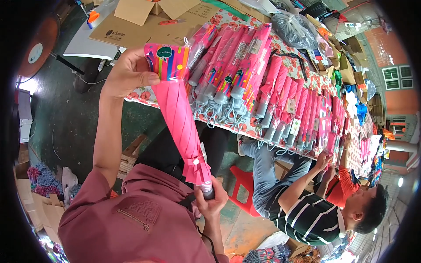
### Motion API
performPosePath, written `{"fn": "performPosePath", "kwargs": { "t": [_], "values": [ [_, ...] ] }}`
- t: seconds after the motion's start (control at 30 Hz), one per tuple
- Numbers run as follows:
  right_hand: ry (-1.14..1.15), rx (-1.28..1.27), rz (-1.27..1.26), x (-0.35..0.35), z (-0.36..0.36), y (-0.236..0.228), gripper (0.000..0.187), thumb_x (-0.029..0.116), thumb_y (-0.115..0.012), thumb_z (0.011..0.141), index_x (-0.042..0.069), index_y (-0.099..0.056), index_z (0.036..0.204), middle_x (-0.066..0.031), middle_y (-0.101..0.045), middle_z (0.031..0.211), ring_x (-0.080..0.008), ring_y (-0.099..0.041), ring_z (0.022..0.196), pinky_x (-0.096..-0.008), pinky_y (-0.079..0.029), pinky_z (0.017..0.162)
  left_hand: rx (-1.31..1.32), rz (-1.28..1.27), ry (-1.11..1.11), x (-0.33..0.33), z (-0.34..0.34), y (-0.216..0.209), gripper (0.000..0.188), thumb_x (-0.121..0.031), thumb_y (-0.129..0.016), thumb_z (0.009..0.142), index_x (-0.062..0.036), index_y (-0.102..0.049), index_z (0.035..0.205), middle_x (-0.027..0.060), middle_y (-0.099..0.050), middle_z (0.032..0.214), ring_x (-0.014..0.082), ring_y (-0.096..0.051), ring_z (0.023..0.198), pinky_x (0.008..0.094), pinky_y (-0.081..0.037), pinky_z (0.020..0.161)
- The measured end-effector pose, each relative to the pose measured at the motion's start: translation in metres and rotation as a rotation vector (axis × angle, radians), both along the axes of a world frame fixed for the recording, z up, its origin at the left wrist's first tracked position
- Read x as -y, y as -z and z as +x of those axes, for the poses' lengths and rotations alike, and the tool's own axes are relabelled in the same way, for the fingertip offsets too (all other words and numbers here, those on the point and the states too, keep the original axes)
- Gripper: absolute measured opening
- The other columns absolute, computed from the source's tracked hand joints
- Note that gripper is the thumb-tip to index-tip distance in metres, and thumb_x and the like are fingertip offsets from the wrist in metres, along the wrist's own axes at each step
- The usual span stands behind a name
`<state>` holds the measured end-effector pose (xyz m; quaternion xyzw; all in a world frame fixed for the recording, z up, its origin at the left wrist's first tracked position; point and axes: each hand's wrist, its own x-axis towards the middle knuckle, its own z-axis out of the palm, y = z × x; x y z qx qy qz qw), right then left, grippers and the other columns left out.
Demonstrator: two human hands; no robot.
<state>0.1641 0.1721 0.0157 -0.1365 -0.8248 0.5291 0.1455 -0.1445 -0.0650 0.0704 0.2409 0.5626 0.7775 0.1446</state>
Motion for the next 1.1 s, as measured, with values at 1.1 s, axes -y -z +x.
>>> {"fn": "performPosePath", "kwargs": {
  "t": [1.1],
  "values": [
    [-0.513, 0.411, -1.456, 0.023, -0.054, -0.018, 0.029, 0.018, -0.062, 0.095, -0.002, -0.064, 0.116, -0.0074, -0.060, 0.072, -0.0101, -0.047, 0.049, -0.0220, -0.037, 0.045, 0.226, 0.441, 0.244, -0.034, 0.080, 0.042, 0.043, -0.026, -0.074, 0.094, 0.0006, -0.063, 0.126, 0.0191, -0.071, 0.109, 0.0303, -0.070, 0.097, 0.0405, -0.055, 0.090]
  ]
}}
